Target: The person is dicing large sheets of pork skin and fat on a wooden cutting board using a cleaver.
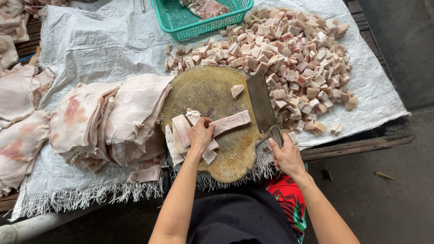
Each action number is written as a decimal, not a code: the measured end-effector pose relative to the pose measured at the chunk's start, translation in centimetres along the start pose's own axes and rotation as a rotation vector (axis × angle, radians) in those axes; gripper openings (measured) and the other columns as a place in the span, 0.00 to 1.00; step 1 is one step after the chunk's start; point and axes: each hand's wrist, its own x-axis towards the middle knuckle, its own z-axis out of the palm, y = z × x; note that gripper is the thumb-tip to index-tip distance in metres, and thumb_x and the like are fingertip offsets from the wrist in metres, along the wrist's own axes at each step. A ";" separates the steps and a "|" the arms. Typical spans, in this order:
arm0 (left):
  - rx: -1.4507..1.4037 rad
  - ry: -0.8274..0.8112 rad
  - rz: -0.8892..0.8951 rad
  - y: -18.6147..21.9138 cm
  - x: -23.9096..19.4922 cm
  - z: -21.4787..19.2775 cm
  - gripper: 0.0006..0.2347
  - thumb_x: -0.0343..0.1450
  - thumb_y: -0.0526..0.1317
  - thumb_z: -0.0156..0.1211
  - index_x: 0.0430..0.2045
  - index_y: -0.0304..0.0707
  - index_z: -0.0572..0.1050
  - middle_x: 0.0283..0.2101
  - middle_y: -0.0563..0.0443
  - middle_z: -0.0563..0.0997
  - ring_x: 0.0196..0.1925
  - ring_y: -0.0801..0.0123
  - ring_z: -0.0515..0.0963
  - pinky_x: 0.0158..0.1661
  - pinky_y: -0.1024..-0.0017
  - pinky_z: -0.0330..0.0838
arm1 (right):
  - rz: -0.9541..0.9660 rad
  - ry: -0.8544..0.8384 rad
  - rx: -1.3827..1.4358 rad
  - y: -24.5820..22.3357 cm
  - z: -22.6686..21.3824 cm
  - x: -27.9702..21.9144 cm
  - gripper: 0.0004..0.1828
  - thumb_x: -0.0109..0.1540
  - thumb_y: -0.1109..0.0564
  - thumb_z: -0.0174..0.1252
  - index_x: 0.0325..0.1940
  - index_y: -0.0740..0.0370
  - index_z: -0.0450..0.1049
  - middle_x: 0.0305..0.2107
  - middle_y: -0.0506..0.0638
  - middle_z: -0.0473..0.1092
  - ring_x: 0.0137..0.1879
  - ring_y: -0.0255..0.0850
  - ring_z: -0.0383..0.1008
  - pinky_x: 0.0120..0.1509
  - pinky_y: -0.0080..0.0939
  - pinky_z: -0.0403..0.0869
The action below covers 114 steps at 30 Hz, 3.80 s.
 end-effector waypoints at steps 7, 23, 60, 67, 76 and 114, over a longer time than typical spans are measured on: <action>0.048 0.067 0.063 -0.4 -0.6 0.7 0.13 0.68 0.41 0.61 0.41 0.31 0.80 0.34 0.38 0.84 0.38 0.54 0.85 0.43 0.62 0.77 | -0.431 0.179 -0.200 -3.0 1.1 -1.7 0.21 0.70 0.43 0.50 0.55 0.64 0.63 0.19 0.58 0.73 0.22 0.46 0.77 0.27 0.46 0.73; -0.118 0.004 -0.021 0.6 -0.8 1.1 0.11 0.69 0.39 0.60 0.38 0.26 0.78 0.31 0.38 0.85 0.26 0.62 0.85 0.32 0.66 0.78 | -0.281 0.057 -0.176 -5.3 0.5 -0.5 0.21 0.69 0.43 0.48 0.55 0.62 0.64 0.16 0.51 0.69 0.17 0.42 0.73 0.18 0.47 0.74; -0.192 -0.024 0.054 0.5 1.3 3.1 0.10 0.70 0.37 0.61 0.39 0.27 0.78 0.31 0.42 0.85 0.30 0.64 0.84 0.34 0.68 0.78 | 0.043 -0.114 -0.228 -1.1 3.0 2.3 0.22 0.66 0.42 0.53 0.51 0.63 0.67 0.17 0.59 0.71 0.23 0.53 0.76 0.27 0.57 0.76; -0.219 -0.083 0.011 1.2 1.3 4.8 0.08 0.71 0.36 0.60 0.38 0.27 0.76 0.30 0.41 0.84 0.30 0.61 0.84 0.34 0.66 0.78 | -0.325 0.084 -0.297 -6.5 2.0 -0.8 0.23 0.67 0.43 0.53 0.56 0.64 0.67 0.13 0.55 0.71 0.18 0.46 0.76 0.23 0.49 0.71; -0.101 0.000 0.142 0.4 2.0 4.0 0.10 0.70 0.38 0.59 0.38 0.28 0.77 0.35 0.37 0.84 0.38 0.55 0.85 0.44 0.62 0.77 | -0.403 0.039 -0.418 -1.8 6.3 1.6 0.20 0.71 0.45 0.49 0.54 0.65 0.60 0.19 0.61 0.72 0.24 0.56 0.77 0.27 0.54 0.74; -0.243 -0.111 0.060 0.3 0.0 3.4 0.13 0.71 0.34 0.53 0.49 0.29 0.71 0.40 0.43 0.80 0.28 0.69 0.83 0.26 0.76 0.81 | -0.061 -0.109 -0.140 -2.5 2.0 -0.1 0.22 0.66 0.42 0.53 0.46 0.65 0.69 0.16 0.54 0.70 0.18 0.41 0.73 0.24 0.50 0.74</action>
